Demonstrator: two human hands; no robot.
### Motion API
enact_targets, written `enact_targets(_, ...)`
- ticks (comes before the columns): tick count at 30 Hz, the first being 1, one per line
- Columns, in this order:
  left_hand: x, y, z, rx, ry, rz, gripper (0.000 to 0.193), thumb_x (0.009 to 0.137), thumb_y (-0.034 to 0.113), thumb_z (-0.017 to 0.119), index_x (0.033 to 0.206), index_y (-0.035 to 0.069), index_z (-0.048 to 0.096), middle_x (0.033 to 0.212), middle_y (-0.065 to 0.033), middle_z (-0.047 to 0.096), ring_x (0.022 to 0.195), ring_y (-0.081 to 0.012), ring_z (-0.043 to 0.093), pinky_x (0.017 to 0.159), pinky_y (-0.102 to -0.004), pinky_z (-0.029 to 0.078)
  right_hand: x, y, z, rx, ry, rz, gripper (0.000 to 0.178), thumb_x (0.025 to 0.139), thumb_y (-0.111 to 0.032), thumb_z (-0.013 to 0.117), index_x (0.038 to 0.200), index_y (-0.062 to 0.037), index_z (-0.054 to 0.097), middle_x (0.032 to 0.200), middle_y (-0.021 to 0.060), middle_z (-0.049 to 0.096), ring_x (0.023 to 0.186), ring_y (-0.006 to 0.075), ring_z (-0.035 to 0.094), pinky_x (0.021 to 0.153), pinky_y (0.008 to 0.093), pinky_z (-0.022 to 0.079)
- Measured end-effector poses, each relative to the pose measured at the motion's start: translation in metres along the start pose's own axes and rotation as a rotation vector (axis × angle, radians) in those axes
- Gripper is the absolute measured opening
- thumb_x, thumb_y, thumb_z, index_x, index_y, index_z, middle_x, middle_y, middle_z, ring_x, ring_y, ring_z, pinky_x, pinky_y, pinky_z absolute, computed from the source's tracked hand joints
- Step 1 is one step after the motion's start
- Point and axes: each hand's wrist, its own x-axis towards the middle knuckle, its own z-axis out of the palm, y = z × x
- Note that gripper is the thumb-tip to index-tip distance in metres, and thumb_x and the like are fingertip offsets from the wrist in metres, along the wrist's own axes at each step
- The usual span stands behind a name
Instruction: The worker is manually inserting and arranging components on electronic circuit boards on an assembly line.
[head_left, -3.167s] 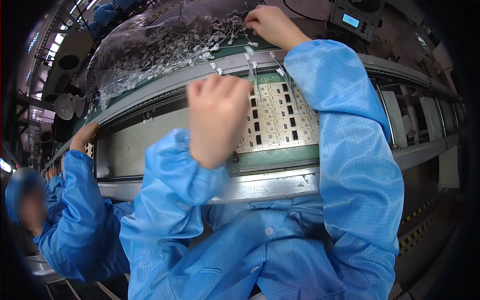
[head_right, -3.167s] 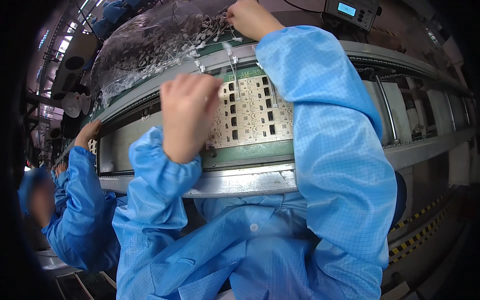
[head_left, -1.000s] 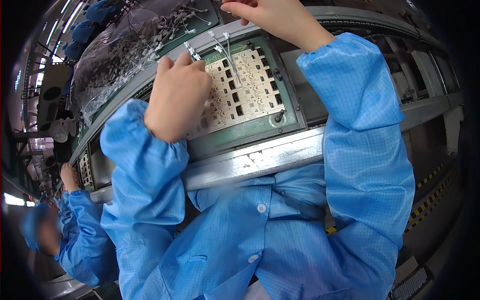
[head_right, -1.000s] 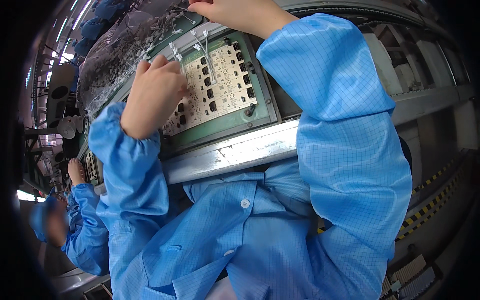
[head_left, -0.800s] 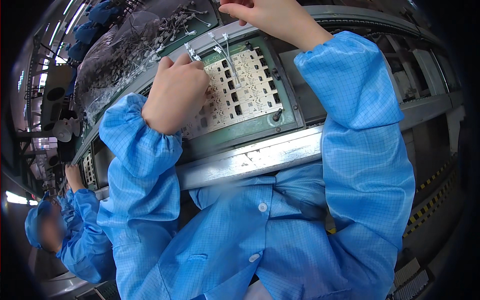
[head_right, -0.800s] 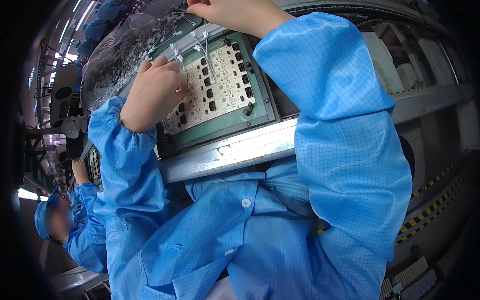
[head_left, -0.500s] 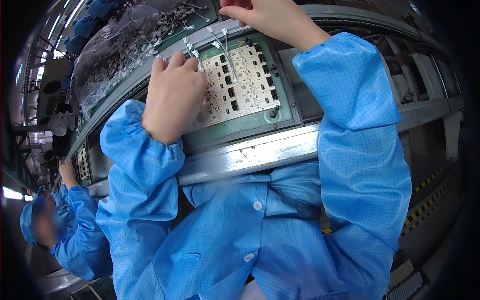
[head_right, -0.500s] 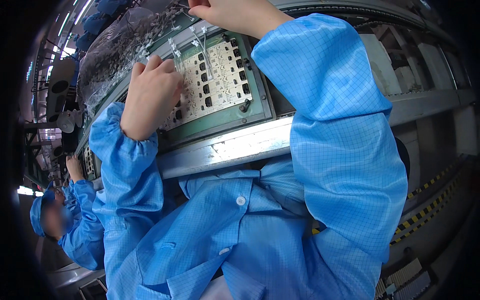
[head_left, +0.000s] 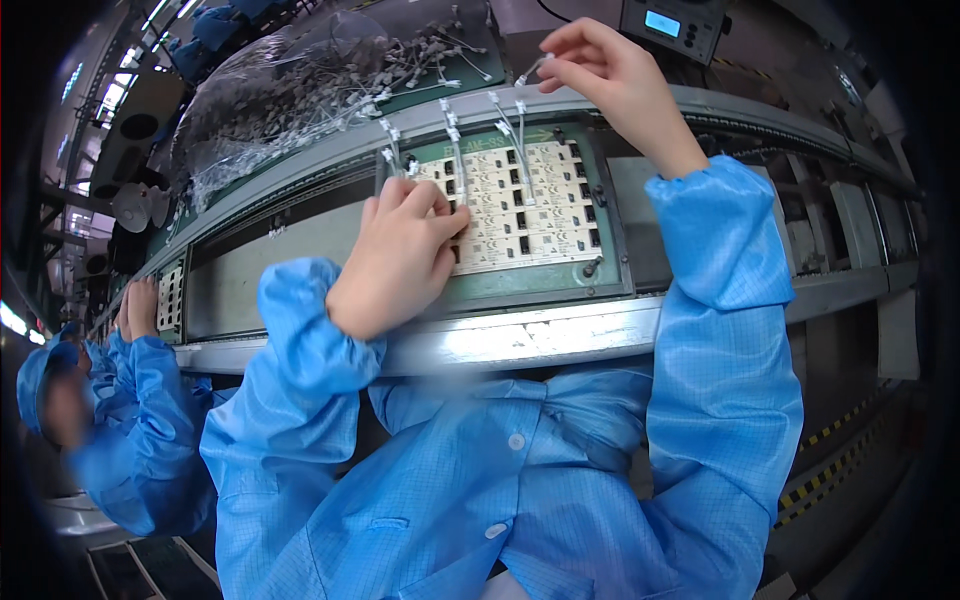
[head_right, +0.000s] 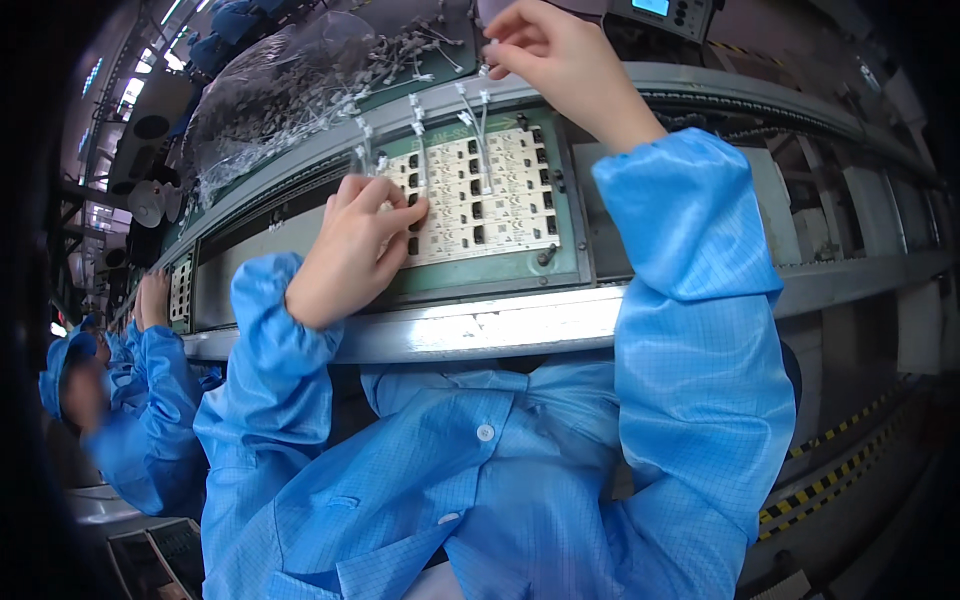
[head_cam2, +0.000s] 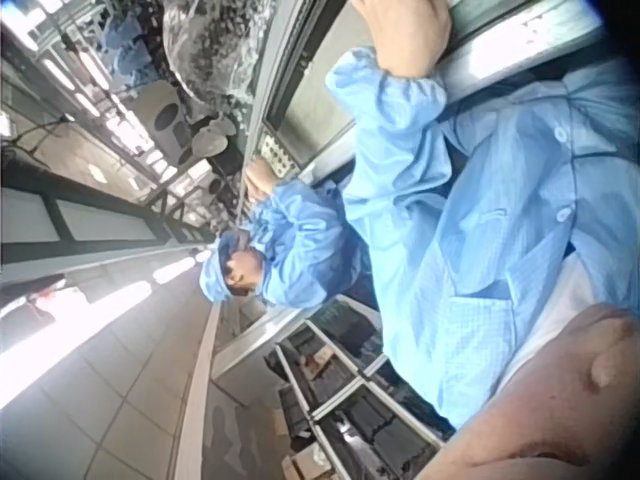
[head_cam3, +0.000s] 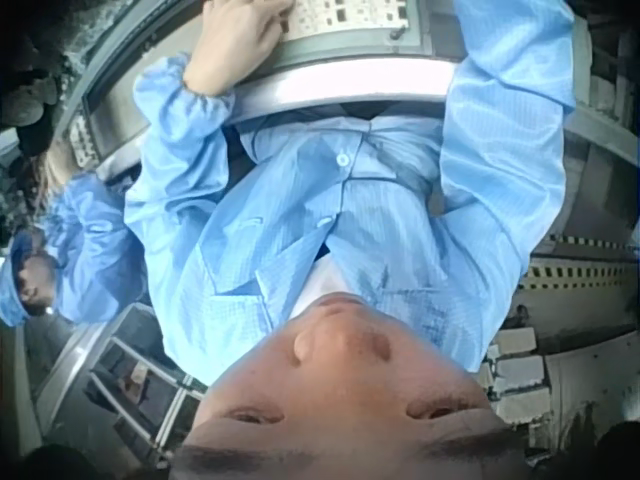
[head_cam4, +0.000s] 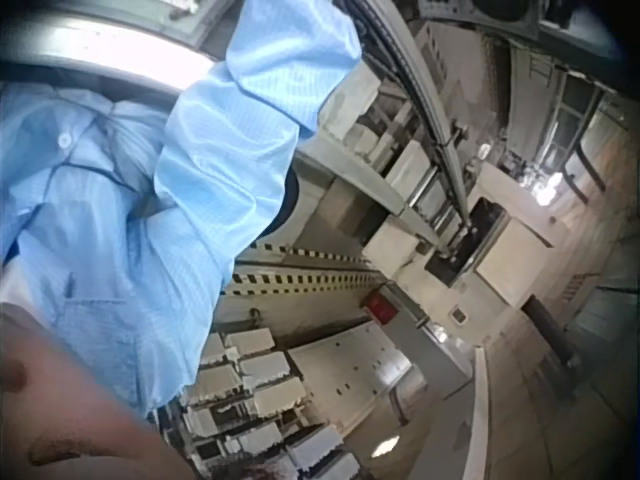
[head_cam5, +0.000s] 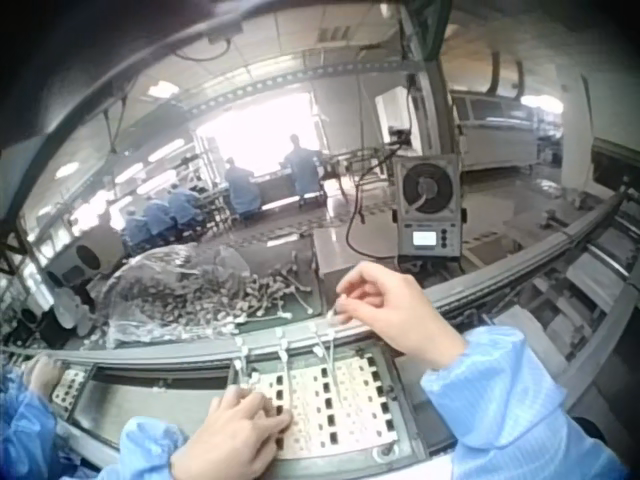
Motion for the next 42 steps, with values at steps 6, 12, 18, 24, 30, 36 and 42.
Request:
enact_targets(6,0.095,-0.067,-0.004,-0.084,0.056,-0.091,0.024,0.087,0.014,0.061,0.107,0.015,0.074,0.109,-0.0116,0.065,0.105,-0.0316,0.06,0.092,-0.0445,0.046,-0.022,-0.026,0.002,-0.166,0.113,0.103,0.015,0.101,-0.012,0.057,0.107,0.0009,0.057,0.099,0.0131,0.075,0.1,0.0173,0.071,0.087,0.0281,0.053)
enact_targets(12,0.169,-0.094,0.028,0.267,0.1,0.022,0.028,0.087,0.012,0.064,0.114,0.016,0.07,0.105,-0.0053,0.066,0.105,-0.025,0.063,0.092,-0.0464,0.045,-0.064,-0.047,0.017,-0.271,0.144,0.197,0.01,0.1,-0.007,0.055,0.103,0.0022,0.054,0.095,0.0161,0.075,0.096,0.0203,0.073,0.082,0.0298,0.056)
enact_targets(18,0.169,-0.111,0.049,0.378,0.196,0.181,0.015,0.089,0.02,0.065,0.103,0.017,0.07,0.101,-0.0017,0.069,0.104,-0.0248,0.063,0.093,-0.0467,0.042,-0.084,-0.055,0.043,-0.427,0.014,0.12,0.009,0.097,-0.003,0.056,0.104,0.0015,0.053,0.093,0.02,0.074,0.093,0.0273,0.074,0.075,0.0321,0.057)
enact_targets(24,0.161,-0.115,0.026,-0.026,0.344,0.009,0.016,0.092,0.027,0.066,0.099,0.012,0.067,0.092,-0.0069,0.073,0.093,-0.0274,0.068,0.084,-0.0422,0.049,-0.092,-0.05,0.056,-0.602,-0.121,-0.1,0.007,0.089,-0.002,0.064,0.094,-0.0022,0.06,0.087,0.0112,0.065,0.083,0.0278,0.065,0.072,0.0365,0.05)
enact_targets(30,0.118,-0.117,-0.001,-0.636,0.466,-0.118,0.015,0.097,0.017,0.065,0.1,0.002,0.064,0.094,-0.0077,0.074,0.092,-0.0145,0.07,0.084,-0.0271,0.054,-0.089,-0.047,0.059,-0.565,-0.215,-0.053,0.008,0.081,-0.005,0.07,0.086,-0.005,0.063,0.085,0.0058,0.053,0.088,0.0246,0.054,0.082,0.0355,0.041)
enact_targets(36,0.052,-0.076,-0.012,-0.766,0.421,0.01,0.012,0.093,0.013,0.068,0.097,0.003,0.063,0.097,-0.0066,0.073,0.096,-0.0143,0.068,0.084,-0.028,0.051,-0.091,-0.049,0.054,-0.587,-0.24,-0.023,0.008,0.08,-0.005,0.071,0.084,-0.0055,0.064,0.084,0.0046,0.054,0.084,0.0232,0.053,0.08,0.0339,0.037)
enact_targets(42,0.019,-0.06,-0.016,-0.768,0.449,0.0,0.017,0.092,0.011,0.066,0.107,0.004,0.069,0.097,-0.0051,0.073,0.092,-0.014,0.069,0.081,-0.0287,0.051,-0.089,-0.058,0.054,-0.727,-0.338,-0.188,0.005,0.081,-0.004,0.068,0.085,-0.0054,0.066,0.083,0.0041,0.055,0.083,0.0223,0.053,0.081,0.0342,0.036)
